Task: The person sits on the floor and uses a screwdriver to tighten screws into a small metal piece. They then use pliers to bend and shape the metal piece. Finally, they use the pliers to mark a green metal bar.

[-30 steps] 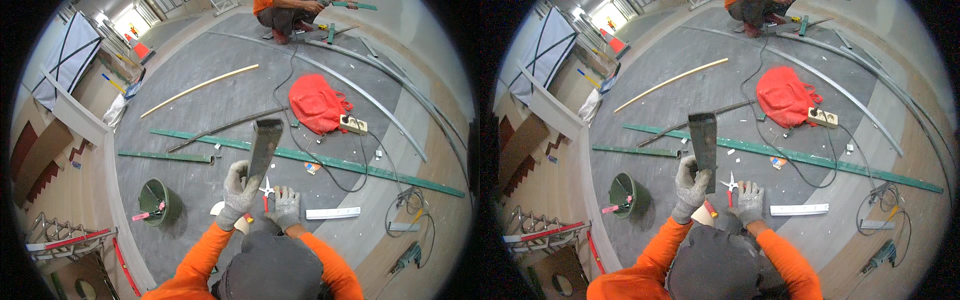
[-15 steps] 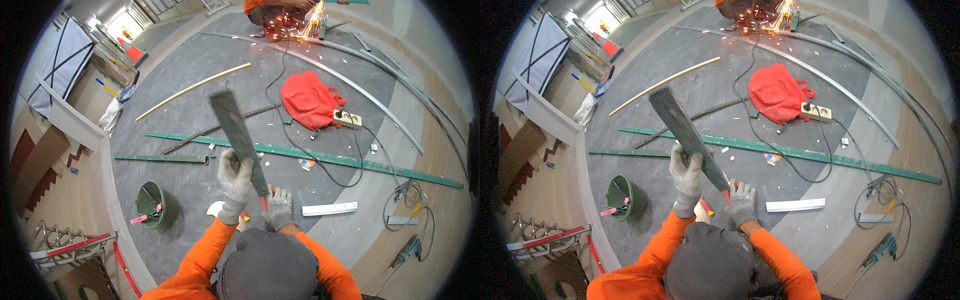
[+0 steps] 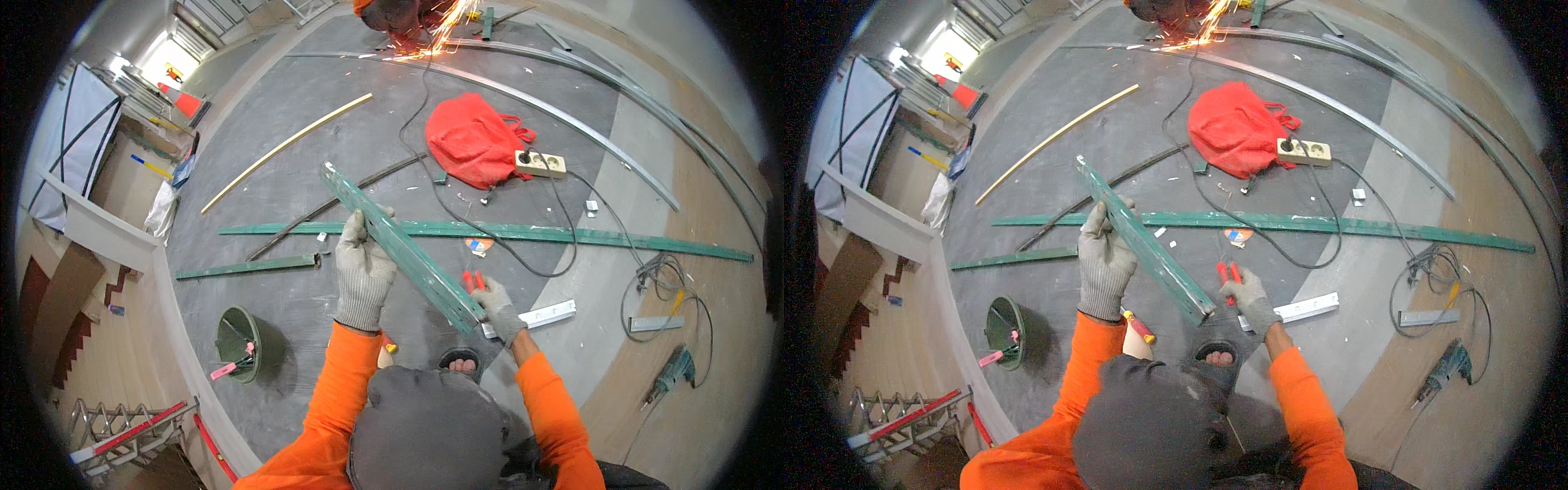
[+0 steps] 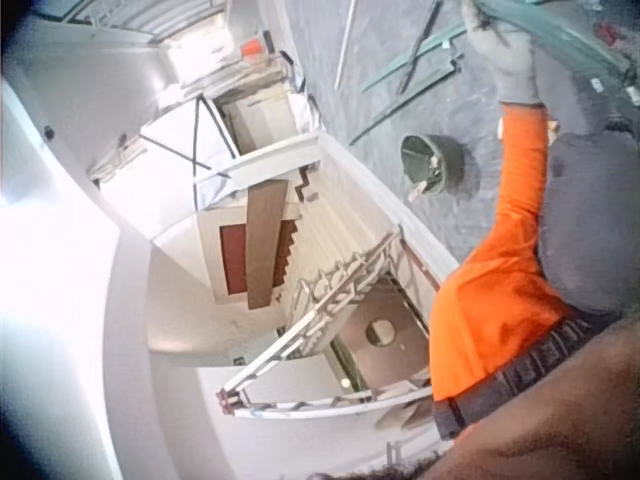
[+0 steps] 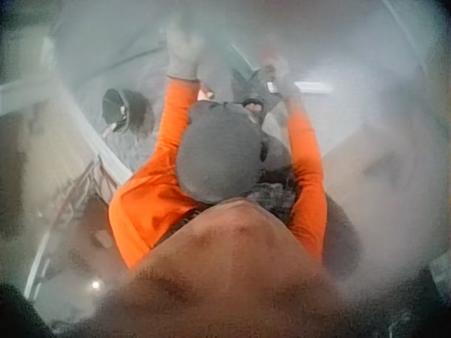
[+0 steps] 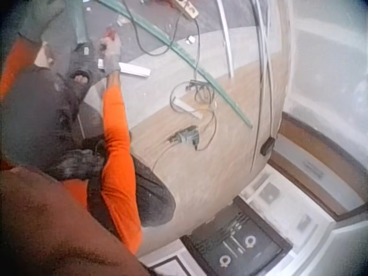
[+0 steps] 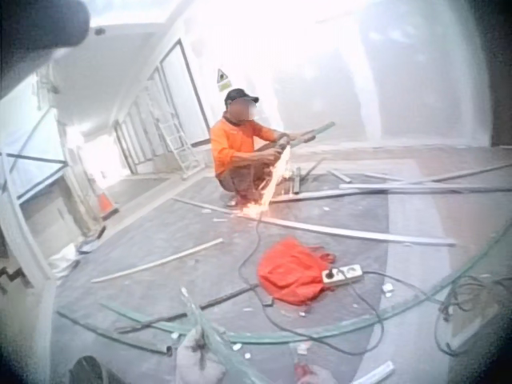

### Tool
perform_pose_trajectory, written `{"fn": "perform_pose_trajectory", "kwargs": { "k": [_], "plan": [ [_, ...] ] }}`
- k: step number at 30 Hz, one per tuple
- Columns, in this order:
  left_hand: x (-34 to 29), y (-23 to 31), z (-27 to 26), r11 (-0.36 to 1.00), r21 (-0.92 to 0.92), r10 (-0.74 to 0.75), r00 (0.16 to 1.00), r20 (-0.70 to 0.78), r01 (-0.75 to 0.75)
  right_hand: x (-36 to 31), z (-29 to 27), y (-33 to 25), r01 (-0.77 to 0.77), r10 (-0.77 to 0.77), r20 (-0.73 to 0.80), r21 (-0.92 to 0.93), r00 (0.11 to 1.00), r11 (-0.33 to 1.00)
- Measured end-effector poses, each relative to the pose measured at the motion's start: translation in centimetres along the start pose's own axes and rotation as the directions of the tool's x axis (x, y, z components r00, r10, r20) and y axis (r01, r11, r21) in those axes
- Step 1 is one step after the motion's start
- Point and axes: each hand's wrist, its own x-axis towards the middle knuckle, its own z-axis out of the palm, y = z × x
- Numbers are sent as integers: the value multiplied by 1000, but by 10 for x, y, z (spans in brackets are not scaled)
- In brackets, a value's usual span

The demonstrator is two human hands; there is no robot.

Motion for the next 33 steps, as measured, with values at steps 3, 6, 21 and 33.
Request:
{"fn": "perform_pose_trajectory", "kwargs": {
  "k": [3,6,21,33],
  "plan": [
    [10,-10,-4,993,-97,-63,998,-10,62,-11,-26,-16,2,-123,147,635,981,773],
    [16,-18,-9,977,-190,-121,988,-100,100,-36,-34,-53,24,-229,141,803,963,595],
    [20,-36,-21,776,-520,-380,923,67,357,-74,-24,-112,188,-455,89,827,886,529],
    [19,-35,-15,665,-697,-413,910,-43,269,-77,-33,-113,209,-455,103,783,885,585]
  ]
}}
